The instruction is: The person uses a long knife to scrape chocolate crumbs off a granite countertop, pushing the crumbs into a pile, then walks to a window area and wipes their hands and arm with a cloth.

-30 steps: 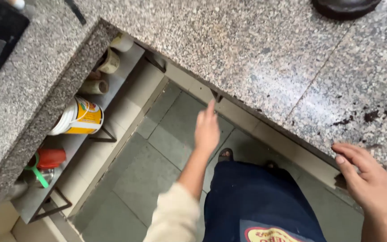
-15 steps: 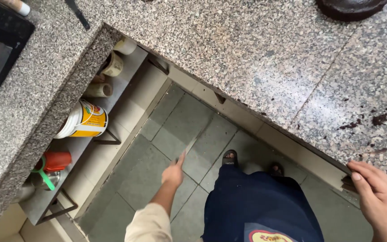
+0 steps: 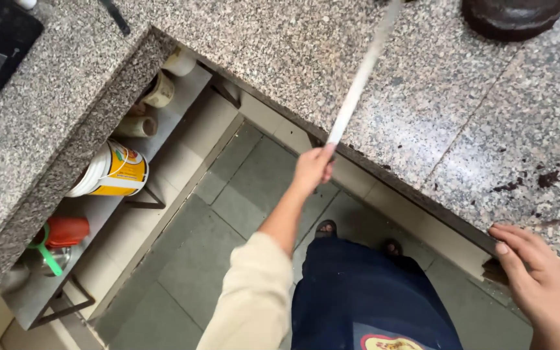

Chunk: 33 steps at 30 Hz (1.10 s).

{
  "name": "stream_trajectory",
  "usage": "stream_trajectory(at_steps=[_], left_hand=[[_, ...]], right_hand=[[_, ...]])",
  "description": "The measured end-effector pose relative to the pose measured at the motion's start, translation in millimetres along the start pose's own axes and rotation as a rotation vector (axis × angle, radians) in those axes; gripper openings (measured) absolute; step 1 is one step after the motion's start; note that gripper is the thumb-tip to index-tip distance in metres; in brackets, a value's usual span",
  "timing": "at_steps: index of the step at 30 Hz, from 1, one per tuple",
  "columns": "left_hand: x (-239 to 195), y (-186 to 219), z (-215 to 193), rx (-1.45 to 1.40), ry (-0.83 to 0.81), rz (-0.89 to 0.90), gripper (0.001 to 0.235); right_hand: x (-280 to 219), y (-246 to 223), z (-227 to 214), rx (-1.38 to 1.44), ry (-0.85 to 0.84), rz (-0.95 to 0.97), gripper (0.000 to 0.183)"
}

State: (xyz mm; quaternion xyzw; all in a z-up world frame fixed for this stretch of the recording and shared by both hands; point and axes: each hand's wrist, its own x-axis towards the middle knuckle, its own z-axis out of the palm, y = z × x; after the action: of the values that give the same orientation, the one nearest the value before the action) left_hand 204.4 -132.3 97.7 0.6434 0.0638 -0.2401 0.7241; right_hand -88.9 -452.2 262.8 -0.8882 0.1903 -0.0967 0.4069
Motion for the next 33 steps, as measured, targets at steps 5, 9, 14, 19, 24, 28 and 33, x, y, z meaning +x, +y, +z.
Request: stream_trajectory(at_steps=[5,9,14,19,24,28,33], left_hand=[[9.3,-2.9,3.6,0.306,-0.059,-0.105,0.059],[-40.1,-67.4,-79.1,0.494,-0.134,-0.131,0.060],[-132.5,-138.0,-155.9,0.532,-0.007,-0.474,0.060],[-207.5,-182.3,-191.1,0.495,0.190,-0.629,0.057],[-189.2,-76.6,-154.6,0.275,0.390,-0.240,0.049],[-157.9,-50.3,-155.7,0.624,0.445,-0.040,0.060],[-134.7,-81.3,-74.8,1.193,0.357,0.067,0.066]], right_hand=[[-16.9,13.6,-12.6,-0.031,0.014,0.041,0.024],[-27.6,54.0,0.1,0.009,0.025,-0.003,0.023],[-5.9,15.5,16.6,0.153,-0.004,0.196,0.027],[23.1,-8.4,23.8,0.051,-0.057,0.058,0.027],[40.3,14.5,45.6,0.121,-0.063,-0.185,0.027],[43.2,15.5,49.8,0.140,-0.155,-0.132,0.028],[37.8,51.6,47.5,0.217,-0.070,-0.123,0.028]])
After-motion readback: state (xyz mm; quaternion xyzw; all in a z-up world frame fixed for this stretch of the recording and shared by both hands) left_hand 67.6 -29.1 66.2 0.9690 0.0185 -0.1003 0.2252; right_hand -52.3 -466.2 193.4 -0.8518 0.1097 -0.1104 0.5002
